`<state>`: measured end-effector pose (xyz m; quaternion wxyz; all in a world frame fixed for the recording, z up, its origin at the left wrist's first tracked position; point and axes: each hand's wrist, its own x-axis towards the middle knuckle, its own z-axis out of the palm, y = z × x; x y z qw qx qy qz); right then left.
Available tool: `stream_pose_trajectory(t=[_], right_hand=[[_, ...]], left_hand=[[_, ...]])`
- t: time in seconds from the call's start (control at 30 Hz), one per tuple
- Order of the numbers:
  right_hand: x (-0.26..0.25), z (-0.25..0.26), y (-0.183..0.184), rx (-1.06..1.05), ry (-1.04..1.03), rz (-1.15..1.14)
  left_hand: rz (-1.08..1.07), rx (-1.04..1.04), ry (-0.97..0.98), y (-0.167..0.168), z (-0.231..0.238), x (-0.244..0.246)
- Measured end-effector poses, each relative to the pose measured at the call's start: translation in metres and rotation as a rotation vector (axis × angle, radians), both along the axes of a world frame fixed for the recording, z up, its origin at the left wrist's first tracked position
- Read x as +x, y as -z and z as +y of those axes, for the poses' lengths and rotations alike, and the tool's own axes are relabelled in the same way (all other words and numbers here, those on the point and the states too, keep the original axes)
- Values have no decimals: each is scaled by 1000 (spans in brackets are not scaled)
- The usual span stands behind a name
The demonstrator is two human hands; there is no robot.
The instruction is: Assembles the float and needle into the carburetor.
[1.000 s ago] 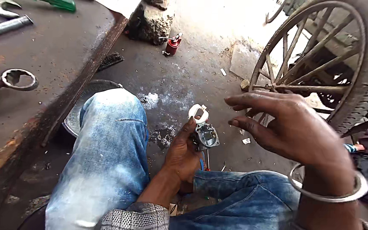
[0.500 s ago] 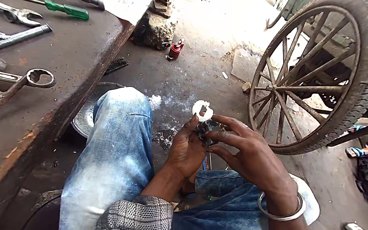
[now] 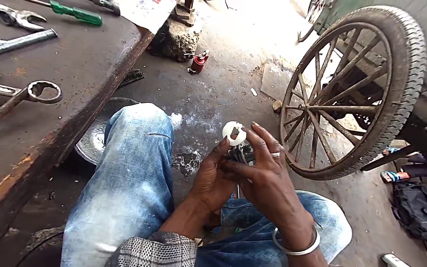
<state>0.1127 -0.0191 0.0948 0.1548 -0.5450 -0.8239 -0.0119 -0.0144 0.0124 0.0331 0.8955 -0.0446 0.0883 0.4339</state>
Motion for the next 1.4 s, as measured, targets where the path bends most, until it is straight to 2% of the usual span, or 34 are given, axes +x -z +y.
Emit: stream_pose_trajectory(t=[0.1, 0.2, 0.27, 0.37, 0.5, 0.6, 0.7, 0.8, 1.03, 1.2, 1.3, 1.4], right_hand=[[6, -2, -6, 4, 34, 135], [16, -10, -13, 122, 105, 263], [12, -22, -11, 92, 118, 298], [-14, -49, 9, 1, 169, 271], [-38, -77, 42, -3, 246, 258], [-30, -70, 30, 42, 295, 255], [-21, -47, 12, 97, 305, 113], [-21, -29, 13, 72, 304, 62], [-25, -20, 41, 86, 322, 196], [-24, -24, 44, 137, 333, 169], [-23, -30, 40, 139, 311, 195], [-18, -34, 16, 158, 294, 401]], left_hand=[[-87, 0, -3, 2, 0, 0], [-67, -13, -21, 4, 0, 1], [-52, 0, -20, 6, 1, 1], [12, 26, -14, 5, 1, 2], [90, -20, -4, 1, 2, 1], [71, -33, 10, 3, 1, 4], [45, 14, 30, 0, -4, 4], [83, -37, 30, -7, -6, 2], [114, -92, 40, -4, -5, -3], [68, -107, 51, -7, -7, 0], [63, -111, 85, -8, -9, -1], [82, -93, 126, -8, -8, -1]])
